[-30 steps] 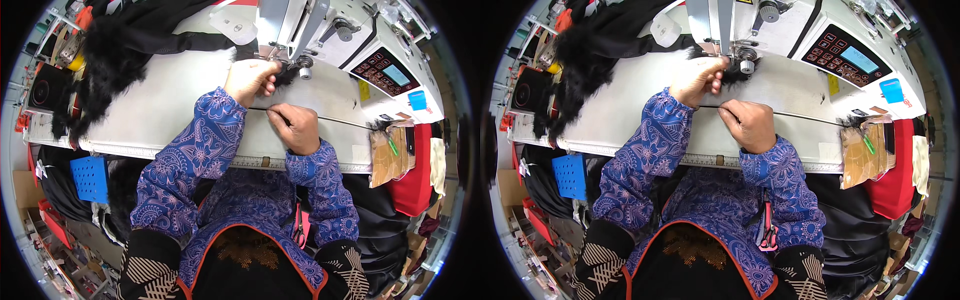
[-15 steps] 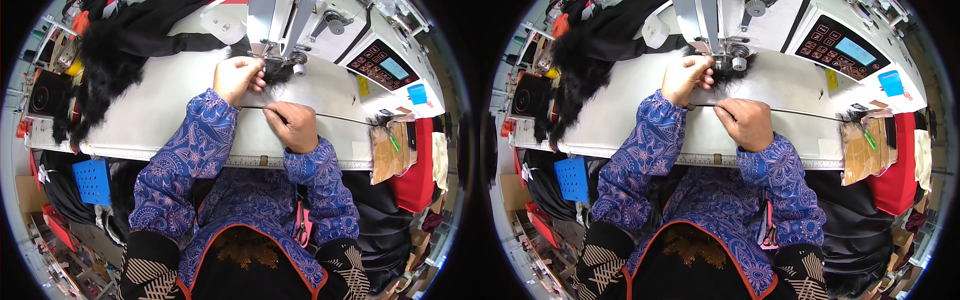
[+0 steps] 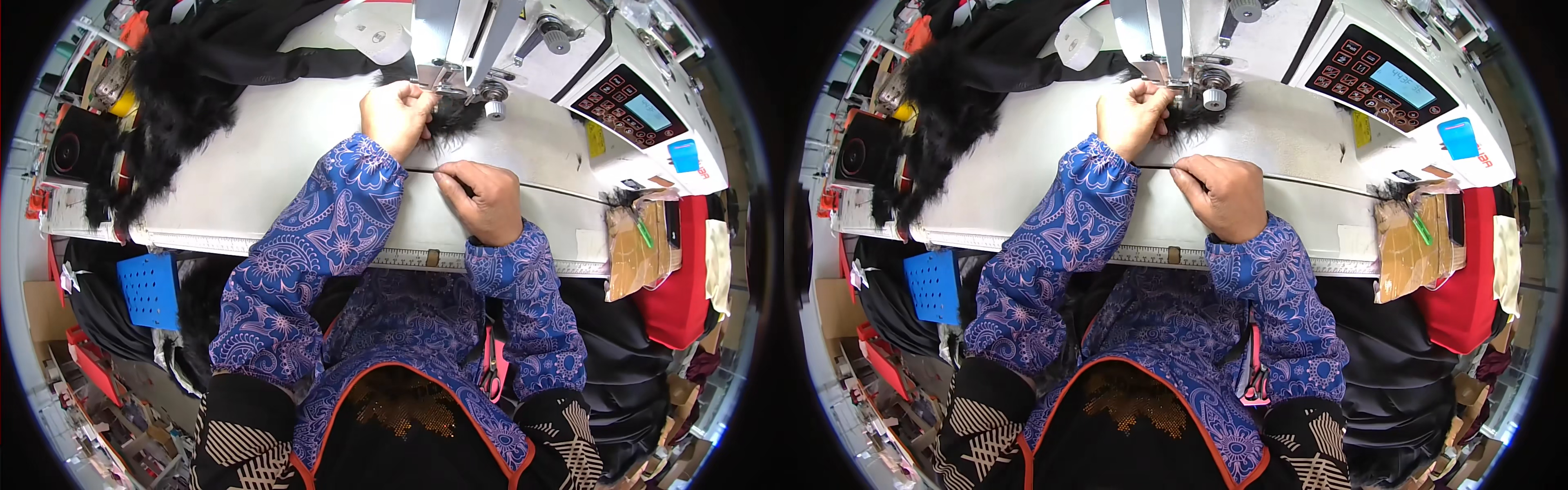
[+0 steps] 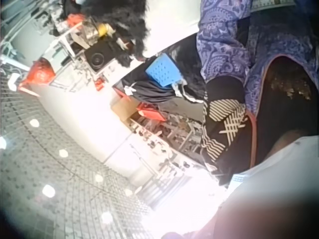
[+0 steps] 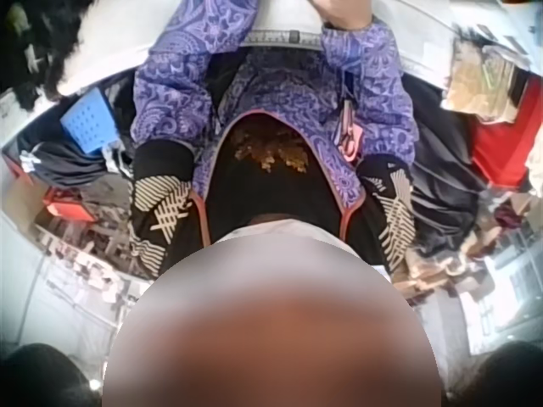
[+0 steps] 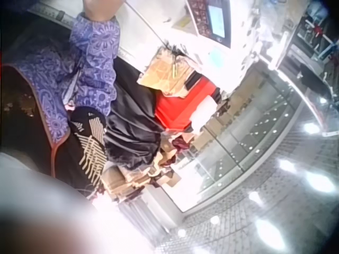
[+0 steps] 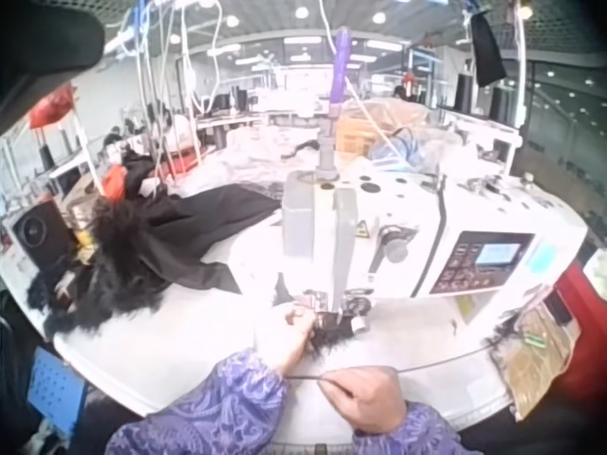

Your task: Sewing black fur trim onto fabric pieces using an industrial sewing machine.

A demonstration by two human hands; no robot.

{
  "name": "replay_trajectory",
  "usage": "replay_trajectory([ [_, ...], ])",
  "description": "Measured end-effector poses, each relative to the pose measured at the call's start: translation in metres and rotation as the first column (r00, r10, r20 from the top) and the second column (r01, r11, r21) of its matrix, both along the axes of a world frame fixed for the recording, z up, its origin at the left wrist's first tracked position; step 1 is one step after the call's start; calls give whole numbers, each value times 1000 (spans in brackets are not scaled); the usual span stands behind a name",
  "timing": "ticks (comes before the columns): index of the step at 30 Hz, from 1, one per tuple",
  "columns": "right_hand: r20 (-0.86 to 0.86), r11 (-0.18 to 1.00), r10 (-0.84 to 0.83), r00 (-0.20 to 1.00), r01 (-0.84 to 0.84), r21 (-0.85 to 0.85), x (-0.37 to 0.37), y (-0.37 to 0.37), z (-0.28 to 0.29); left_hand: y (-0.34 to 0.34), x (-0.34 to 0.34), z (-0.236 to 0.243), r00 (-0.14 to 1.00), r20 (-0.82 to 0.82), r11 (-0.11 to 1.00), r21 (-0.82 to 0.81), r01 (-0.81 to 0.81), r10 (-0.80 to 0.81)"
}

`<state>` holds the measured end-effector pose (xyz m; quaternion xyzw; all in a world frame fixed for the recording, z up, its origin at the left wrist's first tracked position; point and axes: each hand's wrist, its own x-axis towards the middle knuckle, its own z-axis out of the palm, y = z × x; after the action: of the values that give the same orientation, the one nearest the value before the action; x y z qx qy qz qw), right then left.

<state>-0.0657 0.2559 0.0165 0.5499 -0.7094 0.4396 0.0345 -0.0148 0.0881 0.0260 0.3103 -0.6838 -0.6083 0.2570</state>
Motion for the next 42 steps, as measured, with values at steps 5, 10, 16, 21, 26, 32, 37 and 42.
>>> replay_trajectory([
  [5,30,999,27,999,-28,18,0,2,3,-6,16,-7,996,-64,963,-258,-79,64],
  [10,818,997,60,572,2,-74,-4,-8,10,13,66,-13,972,-87,515,-856,39,-218],
  [16,894,998,60,443,-49,-43,-17,-33,6,18,79,-3,910,-79,580,-792,191,-407],
  [21,760,999,-34,649,22,26,-10,-28,-1,-8,26,0,999,22,899,-438,-22,35],
  [26,555,991,-131,821,114,66,-14,-26,-4,-12,6,-3,994,105,921,-389,23,19],
  [32,436,981,-191,879,171,87,-20,-28,-5,-10,-1,4,967,241,900,-436,26,88],
  [37,287,996,-38,957,14,86,-20,-24,-1,-5,14,7,957,266,830,-556,52,118],
  [42,69,895,368,927,-373,244,4,0,8,-3,65,4,930,59,368,-908,201,-362],
])
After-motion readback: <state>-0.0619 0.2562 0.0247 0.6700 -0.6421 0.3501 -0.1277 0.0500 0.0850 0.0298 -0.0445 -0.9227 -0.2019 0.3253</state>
